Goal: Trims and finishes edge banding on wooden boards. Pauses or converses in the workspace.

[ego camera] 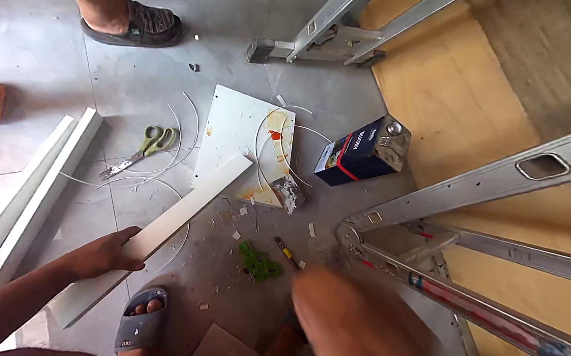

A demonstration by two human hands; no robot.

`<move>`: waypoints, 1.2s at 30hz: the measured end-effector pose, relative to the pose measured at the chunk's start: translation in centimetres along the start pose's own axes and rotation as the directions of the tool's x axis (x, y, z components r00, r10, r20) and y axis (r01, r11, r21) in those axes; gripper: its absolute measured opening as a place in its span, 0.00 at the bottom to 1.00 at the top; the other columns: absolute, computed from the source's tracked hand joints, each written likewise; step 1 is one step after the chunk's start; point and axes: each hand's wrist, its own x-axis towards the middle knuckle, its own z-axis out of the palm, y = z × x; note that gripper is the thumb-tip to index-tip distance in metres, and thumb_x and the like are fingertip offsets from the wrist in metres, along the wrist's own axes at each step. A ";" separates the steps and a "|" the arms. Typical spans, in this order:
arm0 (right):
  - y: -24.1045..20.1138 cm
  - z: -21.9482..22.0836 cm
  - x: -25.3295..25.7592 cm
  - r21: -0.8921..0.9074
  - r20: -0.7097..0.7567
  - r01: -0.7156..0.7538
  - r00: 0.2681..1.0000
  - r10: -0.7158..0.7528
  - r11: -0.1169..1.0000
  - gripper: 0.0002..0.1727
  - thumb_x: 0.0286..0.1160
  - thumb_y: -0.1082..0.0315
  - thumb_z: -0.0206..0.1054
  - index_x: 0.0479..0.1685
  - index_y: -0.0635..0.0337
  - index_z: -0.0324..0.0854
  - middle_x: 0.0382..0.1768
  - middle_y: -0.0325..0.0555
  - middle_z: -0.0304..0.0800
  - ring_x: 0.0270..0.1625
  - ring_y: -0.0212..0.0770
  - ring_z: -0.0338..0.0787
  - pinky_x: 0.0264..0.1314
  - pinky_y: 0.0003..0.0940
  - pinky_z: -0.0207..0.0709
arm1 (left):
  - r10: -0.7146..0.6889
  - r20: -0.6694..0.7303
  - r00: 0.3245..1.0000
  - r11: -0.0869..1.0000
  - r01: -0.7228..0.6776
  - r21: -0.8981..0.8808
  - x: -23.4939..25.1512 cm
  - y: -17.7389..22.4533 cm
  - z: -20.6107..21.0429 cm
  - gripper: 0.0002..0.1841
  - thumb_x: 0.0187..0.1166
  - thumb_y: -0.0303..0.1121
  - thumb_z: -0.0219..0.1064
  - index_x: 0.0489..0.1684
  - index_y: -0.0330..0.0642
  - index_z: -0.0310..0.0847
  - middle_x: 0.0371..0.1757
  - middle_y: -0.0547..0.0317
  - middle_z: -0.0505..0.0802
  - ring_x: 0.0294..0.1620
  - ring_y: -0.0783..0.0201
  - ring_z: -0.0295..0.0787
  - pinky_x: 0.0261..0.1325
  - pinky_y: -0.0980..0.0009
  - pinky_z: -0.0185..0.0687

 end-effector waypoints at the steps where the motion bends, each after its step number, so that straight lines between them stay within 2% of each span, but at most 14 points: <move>1: 3.9 -0.2 0.5 -0.177 0.117 -0.166 0.975 0.188 0.970 0.18 0.86 0.58 0.60 0.40 0.64 0.87 0.35 0.47 0.91 0.39 0.34 0.89 0.45 0.30 0.85 | 0.005 -0.007 1.000 1.000 -0.005 0.021 -0.3 0.5 -0.3 0.36 0.64 0.41 0.85 0.74 0.45 0.73 0.52 0.46 0.91 0.49 0.52 0.91 0.54 0.47 0.87; 2: 8.3 -0.2 0.8 -0.378 0.231 -0.379 0.845 0.482 0.845 0.17 0.87 0.58 0.60 0.49 0.63 0.90 0.42 0.48 0.93 0.43 0.38 0.92 0.51 0.37 0.86 | -0.004 -0.011 1.000 0.999 0.004 0.037 -0.6 1.1 -0.5 0.35 0.67 0.40 0.84 0.75 0.45 0.72 0.53 0.44 0.90 0.50 0.50 0.91 0.56 0.45 0.86; 4: 17.2 1.3 -2.0 -0.637 0.310 -0.579 0.413 0.856 0.510 0.19 0.89 0.57 0.59 0.62 0.62 0.84 0.54 0.58 0.90 0.58 0.55 0.90 0.65 0.58 0.79 | -0.021 -0.024 1.000 0.998 0.022 0.051 -0.9 1.6 -0.2 0.31 0.68 0.41 0.84 0.70 0.47 0.75 0.48 0.47 0.91 0.44 0.54 0.92 0.50 0.48 0.88; 6: 22.0 3.1 -7.5 -0.715 0.341 -0.533 0.297 0.892 0.451 0.25 0.82 0.62 0.67 0.77 0.60 0.77 0.70 0.64 0.83 0.73 0.64 0.83 0.75 0.67 0.74 | -0.032 -0.042 0.999 0.997 0.035 0.069 -0.9 2.3 -0.6 0.30 0.68 0.43 0.84 0.68 0.49 0.76 0.44 0.50 0.92 0.40 0.56 0.92 0.46 0.51 0.89; 9: 23.6 5.1 -13.6 -0.781 0.393 -0.353 0.363 0.845 0.515 0.44 0.69 0.66 0.76 0.91 0.49 0.63 0.85 0.64 0.67 0.84 0.70 0.68 0.81 0.70 0.66 | -0.062 -0.037 0.997 0.998 0.063 0.028 -1.3 2.4 -0.6 0.30 0.68 0.45 0.84 0.68 0.52 0.76 0.41 0.53 0.93 0.36 0.58 0.93 0.40 0.56 0.91; 12: 24.3 5.9 -15.6 -0.781 0.294 -0.417 0.412 0.862 0.465 0.44 0.74 0.51 0.74 0.91 0.50 0.63 0.88 0.62 0.63 0.89 0.66 0.63 0.87 0.64 0.61 | -0.075 -0.031 0.997 0.997 0.074 -0.029 -2.1 3.4 -0.4 0.31 0.68 0.45 0.84 0.70 0.52 0.75 0.43 0.52 0.94 0.36 0.58 0.93 0.41 0.57 0.92; 15: 24.2 6.9 -14.4 -0.729 0.167 -0.548 0.440 0.882 0.411 0.46 0.72 0.48 0.76 0.91 0.55 0.62 0.85 0.63 0.68 0.88 0.64 0.66 0.88 0.61 0.62 | -0.072 0.011 0.997 0.995 0.072 -0.064 -3.0 5.8 -0.2 0.30 0.74 0.47 0.78 0.73 0.52 0.72 0.48 0.51 0.93 0.41 0.59 0.93 0.45 0.57 0.91; 18: 23.9 7.7 -12.6 -0.666 0.165 -0.634 0.388 0.907 0.393 0.48 0.73 0.55 0.76 0.94 0.53 0.55 0.80 0.62 0.75 0.81 0.60 0.76 0.85 0.57 0.68 | -0.077 0.060 0.995 0.988 0.084 -0.129 -4.0 8.8 0.3 0.28 0.79 0.47 0.74 0.75 0.51 0.69 0.49 0.52 0.92 0.41 0.61 0.93 0.44 0.61 0.91; 23: 23.5 6.1 -9.1 -0.503 0.359 -0.750 0.269 0.893 0.429 0.23 0.78 0.60 0.73 0.66 0.66 0.79 0.56 0.63 0.87 0.59 0.57 0.87 0.65 0.59 0.78 | -0.109 0.078 0.991 0.965 0.124 -0.232 -6.7 13.6 1.3 0.25 0.82 0.47 0.70 0.72 0.49 0.68 0.44 0.55 0.92 0.38 0.65 0.93 0.40 0.68 0.91; 26: 21.7 2.4 -6.8 0.008 0.154 -0.873 0.483 0.862 0.487 0.25 0.69 0.71 0.73 0.65 0.72 0.74 0.51 0.56 0.85 0.50 0.46 0.88 0.57 0.47 0.85 | -0.169 0.067 0.983 0.969 0.178 -0.169 -10.1 15.6 1.2 0.24 0.82 0.50 0.69 0.69 0.50 0.71 0.41 0.58 0.92 0.36 0.67 0.92 0.38 0.68 0.90; 29: 20.6 -1.5 -2.8 0.528 -0.102 -0.614 0.639 0.762 0.586 0.35 0.69 0.77 0.66 0.81 0.62 0.64 0.59 0.55 0.88 0.55 0.46 0.92 0.57 0.47 0.89 | -0.244 0.026 0.969 0.960 0.246 -0.133 -14.2 16.1 2.4 0.28 0.79 0.52 0.72 0.73 0.53 0.71 0.42 0.57 0.93 0.36 0.63 0.93 0.39 0.63 0.91; 31: 20.4 -3.3 -0.9 0.699 -0.175 -0.407 0.700 0.692 0.588 0.33 0.70 0.77 0.63 0.80 0.54 0.64 0.57 0.48 0.88 0.55 0.43 0.91 0.57 0.46 0.88 | -0.296 -0.015 0.955 0.945 0.291 -0.148 -16.7 15.9 4.3 0.36 0.74 0.51 0.78 0.80 0.56 0.66 0.46 0.56 0.93 0.38 0.61 0.94 0.41 0.60 0.93; 33: 20.5 -3.8 0.9 0.822 -0.177 -0.261 0.728 0.662 0.506 0.25 0.70 0.73 0.66 0.68 0.50 0.72 0.52 0.42 0.90 0.52 0.40 0.92 0.54 0.46 0.89 | -0.328 -0.051 0.943 0.930 0.314 -0.190 -18.3 15.8 6.3 0.42 0.69 0.46 0.82 0.84 0.54 0.61 0.49 0.53 0.92 0.39 0.58 0.94 0.43 0.57 0.93; 36: 19.6 -2.5 3.3 0.741 -0.096 -0.403 0.728 0.679 0.538 0.22 0.78 0.65 0.67 0.71 0.48 0.72 0.53 0.39 0.90 0.50 0.36 0.92 0.53 0.41 0.90 | -0.343 -0.082 0.936 0.910 0.309 -0.278 -19.2 15.4 8.8 0.48 0.62 0.40 0.86 0.86 0.53 0.59 0.53 0.53 0.92 0.43 0.59 0.95 0.46 0.59 0.93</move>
